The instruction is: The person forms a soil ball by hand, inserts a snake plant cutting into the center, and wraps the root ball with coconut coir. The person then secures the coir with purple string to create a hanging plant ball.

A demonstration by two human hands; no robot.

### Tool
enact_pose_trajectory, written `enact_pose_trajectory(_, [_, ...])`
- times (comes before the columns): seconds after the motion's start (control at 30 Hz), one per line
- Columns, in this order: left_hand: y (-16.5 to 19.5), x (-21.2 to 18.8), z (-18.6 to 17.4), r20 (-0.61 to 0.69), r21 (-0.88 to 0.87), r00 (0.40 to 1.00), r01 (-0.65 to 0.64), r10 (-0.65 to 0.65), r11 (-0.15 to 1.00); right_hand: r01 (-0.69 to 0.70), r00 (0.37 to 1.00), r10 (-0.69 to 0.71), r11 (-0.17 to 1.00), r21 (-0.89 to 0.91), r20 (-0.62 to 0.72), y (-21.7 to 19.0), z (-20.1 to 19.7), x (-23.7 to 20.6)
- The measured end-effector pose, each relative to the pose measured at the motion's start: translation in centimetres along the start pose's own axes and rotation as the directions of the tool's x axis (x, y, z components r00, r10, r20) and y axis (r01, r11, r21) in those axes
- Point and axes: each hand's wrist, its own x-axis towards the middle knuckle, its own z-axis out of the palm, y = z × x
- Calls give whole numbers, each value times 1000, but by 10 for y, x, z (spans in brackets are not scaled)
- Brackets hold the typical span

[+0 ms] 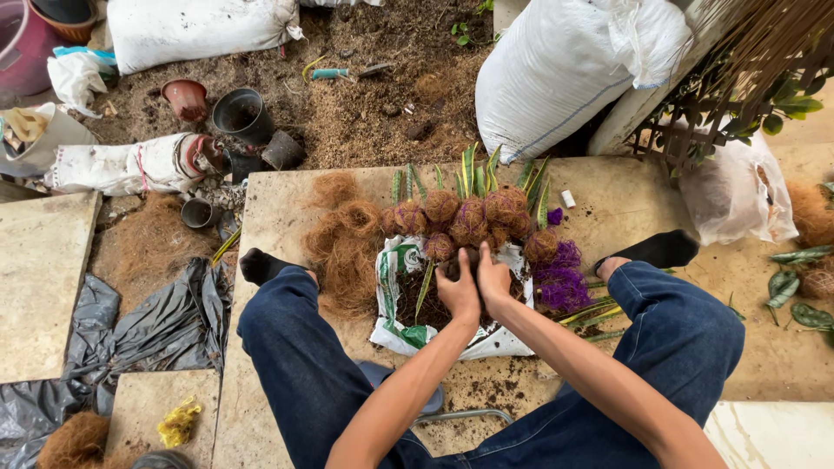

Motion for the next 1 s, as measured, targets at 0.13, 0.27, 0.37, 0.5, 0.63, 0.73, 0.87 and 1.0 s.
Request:
enact_pose_trajectory(0.13, [7,9,-14,-34,-41,992,-127,125,991,2,1000,-1,996,-89,11,2,2,-4])
enact_pose_trajectory(0.27, [10,27,-20,-49,76,998,-32,36,997,86,995,-77,983,-161,62,0,0,-3])
enact_pose_trajectory(0.37, [10,39,-20,-96,47,995,0,4,999,197,979,-178,946,-259,96,-2,1,-3])
enact_pose_trajectory(0.5, [9,48,-22,-98,8,964,247,-245,969,217,973,-175,919,-328,152,-8,-2,1])
enact_pose_trajectory(0.63, [8,53,-27,-37,-94,851,518,-523,850,303,952,-265,883,-360,151,-13,-8,10])
enact_pose_trajectory(0.73, [6,53,-29,-54,-79,849,521,-525,850,208,972,-149,903,-377,181,-16,-12,14])
enact_pose_trajectory(0.87, [-1,53,-30,25,-137,902,430,-431,892,319,947,-268,859,-401,178,-17,-7,11])
enact_pose_trajectory(1.0, [-5,56,-34,67,49,889,450,-452,892,351,935,-301,851,-391,186,-17,-1,5])
